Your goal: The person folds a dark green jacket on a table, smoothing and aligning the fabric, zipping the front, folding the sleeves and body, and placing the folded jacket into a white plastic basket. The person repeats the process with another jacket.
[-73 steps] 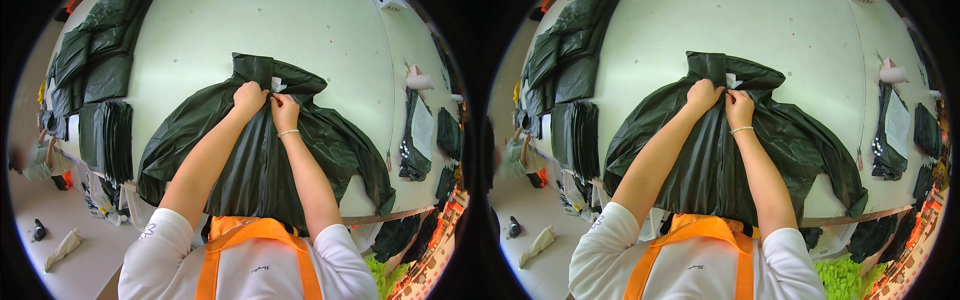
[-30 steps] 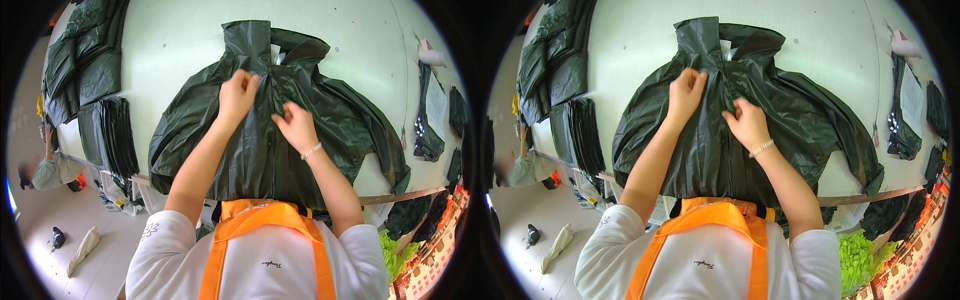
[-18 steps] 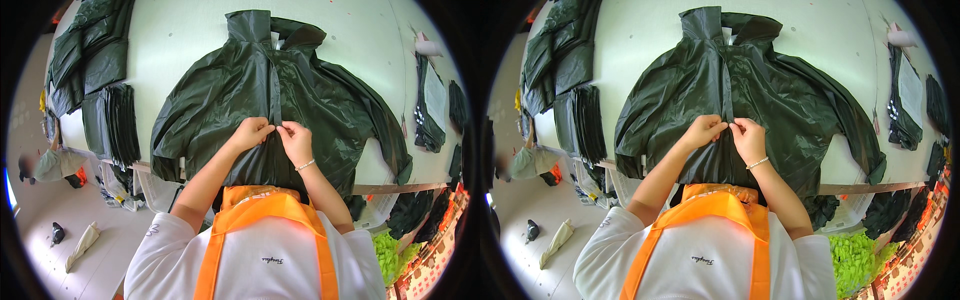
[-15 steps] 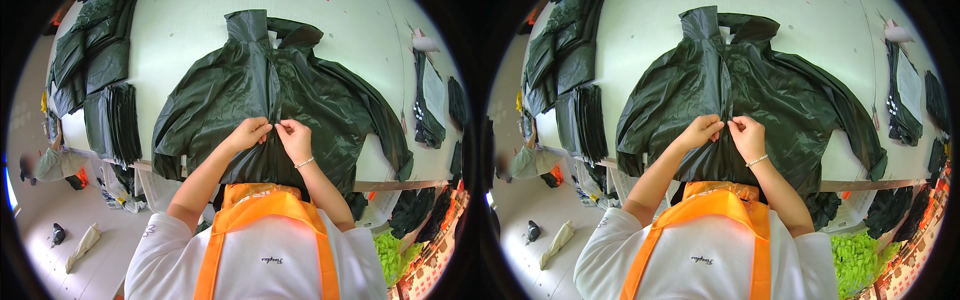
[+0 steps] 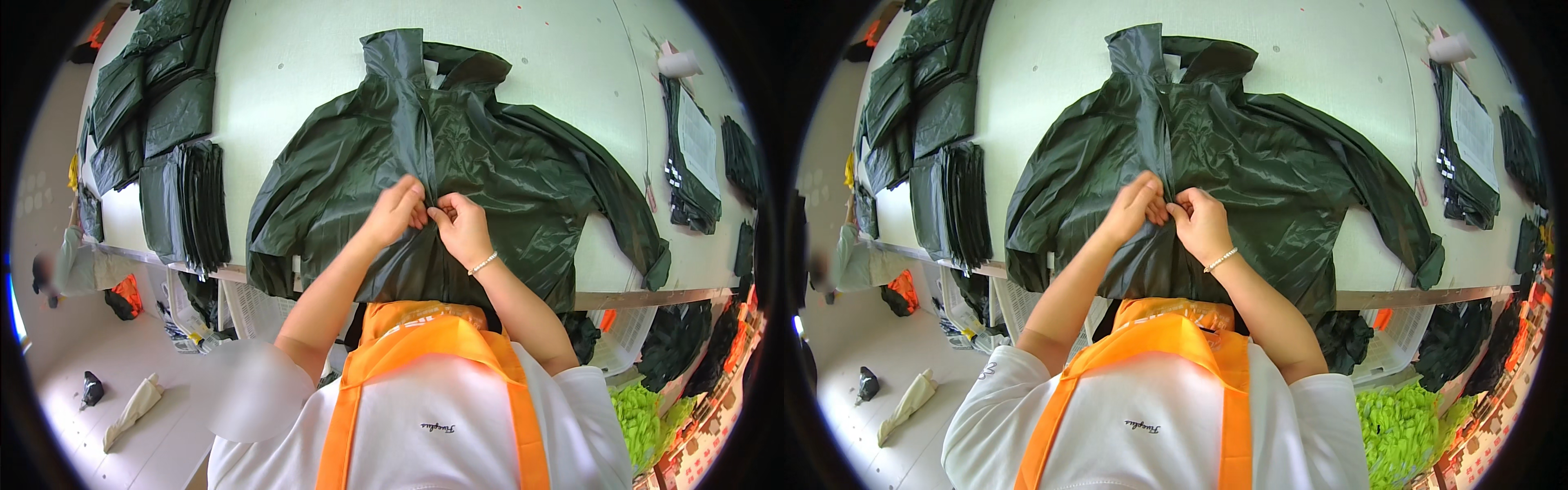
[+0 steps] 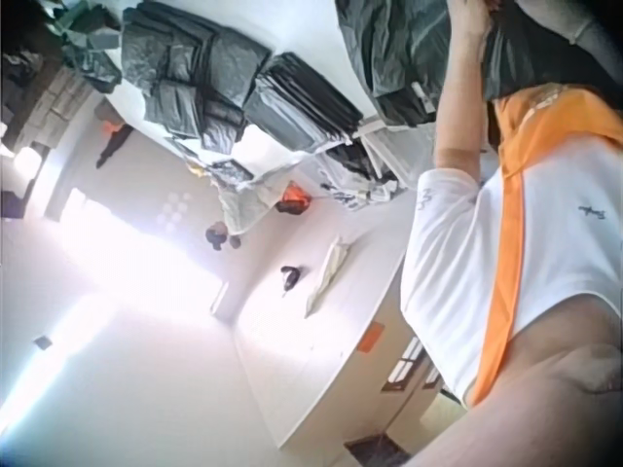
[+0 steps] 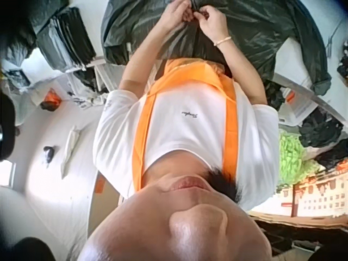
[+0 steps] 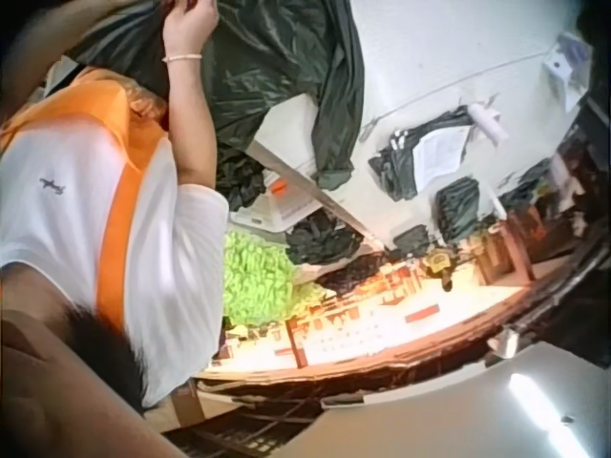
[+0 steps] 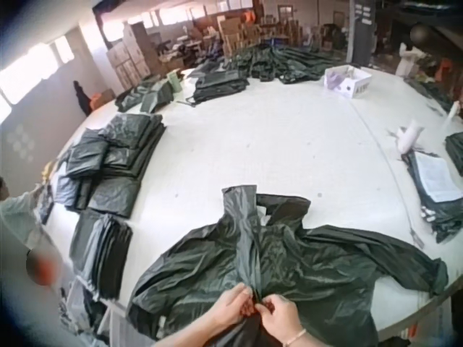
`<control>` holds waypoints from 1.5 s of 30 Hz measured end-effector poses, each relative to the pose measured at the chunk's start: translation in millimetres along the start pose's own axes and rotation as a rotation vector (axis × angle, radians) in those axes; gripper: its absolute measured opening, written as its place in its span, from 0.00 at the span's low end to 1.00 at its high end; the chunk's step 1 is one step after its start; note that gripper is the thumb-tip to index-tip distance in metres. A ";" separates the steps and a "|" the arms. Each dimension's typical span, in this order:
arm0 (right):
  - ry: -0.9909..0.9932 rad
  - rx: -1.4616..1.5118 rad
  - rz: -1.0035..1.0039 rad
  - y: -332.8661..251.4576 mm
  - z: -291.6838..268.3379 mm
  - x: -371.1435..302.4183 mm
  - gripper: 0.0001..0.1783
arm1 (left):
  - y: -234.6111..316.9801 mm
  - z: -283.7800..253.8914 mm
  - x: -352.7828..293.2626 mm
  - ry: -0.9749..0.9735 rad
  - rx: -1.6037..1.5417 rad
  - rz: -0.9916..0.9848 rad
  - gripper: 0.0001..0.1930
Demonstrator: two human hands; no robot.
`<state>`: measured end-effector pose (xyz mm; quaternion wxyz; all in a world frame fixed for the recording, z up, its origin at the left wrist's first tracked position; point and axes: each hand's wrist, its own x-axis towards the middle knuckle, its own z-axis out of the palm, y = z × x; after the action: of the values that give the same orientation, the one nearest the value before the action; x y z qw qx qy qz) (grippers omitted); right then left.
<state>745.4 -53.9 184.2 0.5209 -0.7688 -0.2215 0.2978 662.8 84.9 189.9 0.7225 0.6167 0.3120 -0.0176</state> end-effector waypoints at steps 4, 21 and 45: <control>-0.120 -0.083 -0.082 -0.2 -11.9 7.8 0.07 | 12.1 -47.8 55.1 0.477 0.422 0.341 0.11; 0.222 -1.344 -0.209 19.2 -233.0 250.2 0.17 | 59.3 -162.1 150.5 0.839 1.233 0.357 0.18; 0.339 -1.198 0.005 122.1 -158.7 -39.8 0.35 | -104.2 -72.5 -66.3 0.654 1.378 0.102 0.37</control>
<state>829.6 -229.8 123.8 0.0264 -0.9646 -0.2625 -0.0032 535.5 101.5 126.4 0.0454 0.9155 0.3996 0.0086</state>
